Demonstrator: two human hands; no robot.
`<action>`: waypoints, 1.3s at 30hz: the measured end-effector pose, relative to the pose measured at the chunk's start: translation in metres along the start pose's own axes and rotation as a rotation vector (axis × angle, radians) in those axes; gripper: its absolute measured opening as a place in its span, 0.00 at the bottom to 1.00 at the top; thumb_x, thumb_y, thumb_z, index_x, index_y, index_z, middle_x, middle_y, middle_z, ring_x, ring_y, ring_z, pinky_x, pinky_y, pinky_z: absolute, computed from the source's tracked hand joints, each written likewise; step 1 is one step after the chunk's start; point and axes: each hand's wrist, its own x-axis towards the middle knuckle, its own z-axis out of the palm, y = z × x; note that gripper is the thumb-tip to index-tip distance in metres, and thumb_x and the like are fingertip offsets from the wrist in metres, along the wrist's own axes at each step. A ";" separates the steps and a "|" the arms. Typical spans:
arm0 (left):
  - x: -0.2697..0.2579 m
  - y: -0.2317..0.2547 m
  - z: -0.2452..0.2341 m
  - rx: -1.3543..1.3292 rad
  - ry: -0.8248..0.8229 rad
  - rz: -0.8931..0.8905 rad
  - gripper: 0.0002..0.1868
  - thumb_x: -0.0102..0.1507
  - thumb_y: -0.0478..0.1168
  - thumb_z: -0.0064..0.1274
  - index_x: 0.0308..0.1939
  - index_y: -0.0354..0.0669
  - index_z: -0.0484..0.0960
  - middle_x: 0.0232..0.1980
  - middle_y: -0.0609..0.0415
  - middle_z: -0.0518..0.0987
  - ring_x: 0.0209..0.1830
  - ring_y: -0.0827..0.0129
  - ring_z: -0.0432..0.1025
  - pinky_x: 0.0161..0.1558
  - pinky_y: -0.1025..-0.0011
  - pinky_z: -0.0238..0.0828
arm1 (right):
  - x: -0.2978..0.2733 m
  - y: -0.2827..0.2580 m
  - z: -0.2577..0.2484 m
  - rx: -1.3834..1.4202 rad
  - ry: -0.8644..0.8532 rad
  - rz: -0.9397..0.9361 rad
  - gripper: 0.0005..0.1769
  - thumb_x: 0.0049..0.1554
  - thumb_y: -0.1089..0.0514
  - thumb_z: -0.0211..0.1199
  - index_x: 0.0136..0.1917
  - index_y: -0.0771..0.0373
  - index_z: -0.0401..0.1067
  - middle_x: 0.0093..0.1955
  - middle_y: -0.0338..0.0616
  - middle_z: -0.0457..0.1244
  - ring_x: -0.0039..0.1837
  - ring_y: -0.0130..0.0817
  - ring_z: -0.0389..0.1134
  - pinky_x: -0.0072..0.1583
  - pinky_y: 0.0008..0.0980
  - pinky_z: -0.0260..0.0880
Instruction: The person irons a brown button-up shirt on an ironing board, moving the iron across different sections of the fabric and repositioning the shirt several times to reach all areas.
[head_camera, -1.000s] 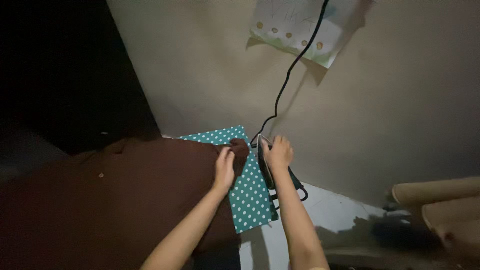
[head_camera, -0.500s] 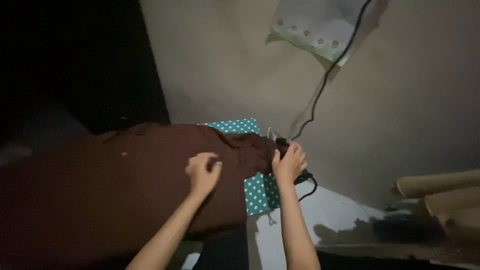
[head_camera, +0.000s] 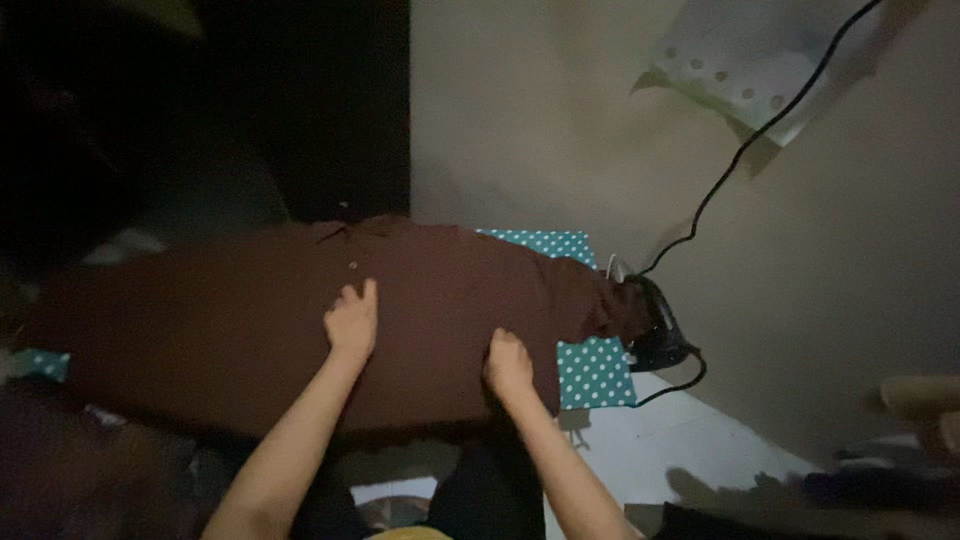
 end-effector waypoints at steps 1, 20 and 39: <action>0.003 -0.001 0.000 0.042 -0.016 0.050 0.28 0.66 0.38 0.48 0.71 0.59 0.65 0.55 0.42 0.75 0.42 0.56 0.77 0.37 0.61 0.77 | 0.001 0.002 0.004 -0.043 -0.034 0.027 0.14 0.55 0.66 0.61 0.55 0.70 0.68 0.53 0.61 0.66 0.56 0.59 0.71 0.57 0.50 0.74; -0.005 0.020 -0.055 -0.343 0.000 0.275 0.20 0.64 0.43 0.52 0.61 0.55 0.80 0.60 0.47 0.77 0.60 0.53 0.74 0.58 0.56 0.73 | 0.096 0.056 -0.067 0.124 0.310 -0.174 0.20 0.56 0.56 0.61 0.60 0.65 0.72 0.58 0.59 0.68 0.59 0.60 0.68 0.57 0.55 0.68; 0.032 0.116 -0.015 -0.240 -0.032 0.290 0.31 0.70 0.61 0.33 0.74 0.54 0.66 0.80 0.44 0.54 0.79 0.48 0.48 0.74 0.40 0.41 | 0.089 0.102 -0.088 -0.159 0.154 0.179 0.15 0.59 0.47 0.63 0.52 0.60 0.75 0.54 0.46 0.69 0.59 0.47 0.69 0.58 0.56 0.64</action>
